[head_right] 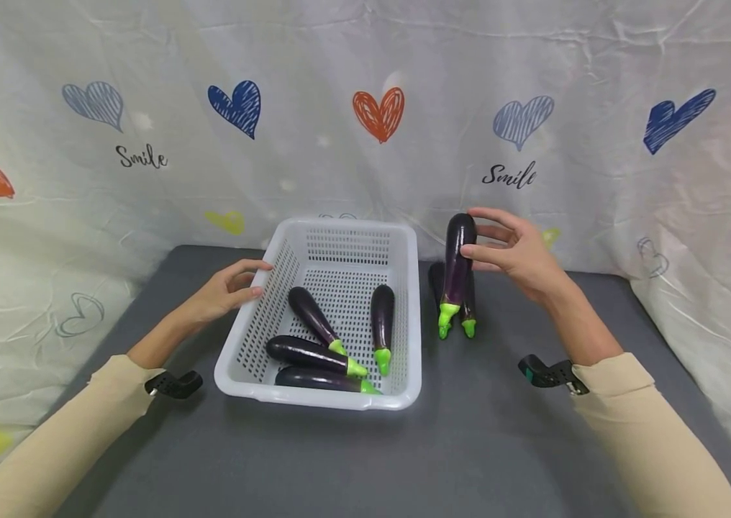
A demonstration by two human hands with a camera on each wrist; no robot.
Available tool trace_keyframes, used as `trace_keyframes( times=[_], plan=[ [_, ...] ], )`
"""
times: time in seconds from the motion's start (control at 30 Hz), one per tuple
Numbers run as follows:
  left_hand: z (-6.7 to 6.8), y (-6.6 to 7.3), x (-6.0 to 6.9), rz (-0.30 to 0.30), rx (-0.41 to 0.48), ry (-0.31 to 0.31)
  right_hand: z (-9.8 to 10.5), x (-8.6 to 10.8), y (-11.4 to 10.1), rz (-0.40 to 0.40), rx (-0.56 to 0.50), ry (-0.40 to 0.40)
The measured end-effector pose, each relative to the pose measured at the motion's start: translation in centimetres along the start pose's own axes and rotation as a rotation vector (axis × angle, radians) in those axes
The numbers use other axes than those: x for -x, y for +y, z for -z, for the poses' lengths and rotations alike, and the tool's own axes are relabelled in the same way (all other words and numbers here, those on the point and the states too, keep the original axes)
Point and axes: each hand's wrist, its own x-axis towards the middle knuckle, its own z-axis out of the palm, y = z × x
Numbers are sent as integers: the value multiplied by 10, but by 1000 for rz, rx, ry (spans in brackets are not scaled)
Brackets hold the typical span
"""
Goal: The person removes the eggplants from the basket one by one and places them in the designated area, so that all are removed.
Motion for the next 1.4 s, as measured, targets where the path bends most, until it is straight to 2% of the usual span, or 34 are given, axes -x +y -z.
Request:
trace_keyframes(
  times=[0.27, 0.5, 0.63, 1.07, 1.4],
  plan=[
    [0, 1, 1, 5, 2, -2, 20, 13, 3, -64, 39, 46],
    [0, 2, 2, 4, 7, -1, 40, 24, 18, -55, 92, 27],
    [0, 0, 2, 2, 8, -5, 49, 29, 26, -77, 104, 30],
    [0, 0, 1, 2, 0, -1, 68, 37, 50, -179, 257, 56],
    [-1, 1, 1, -4, -11, 4, 79, 38, 68, -209, 265, 9]
  ],
)
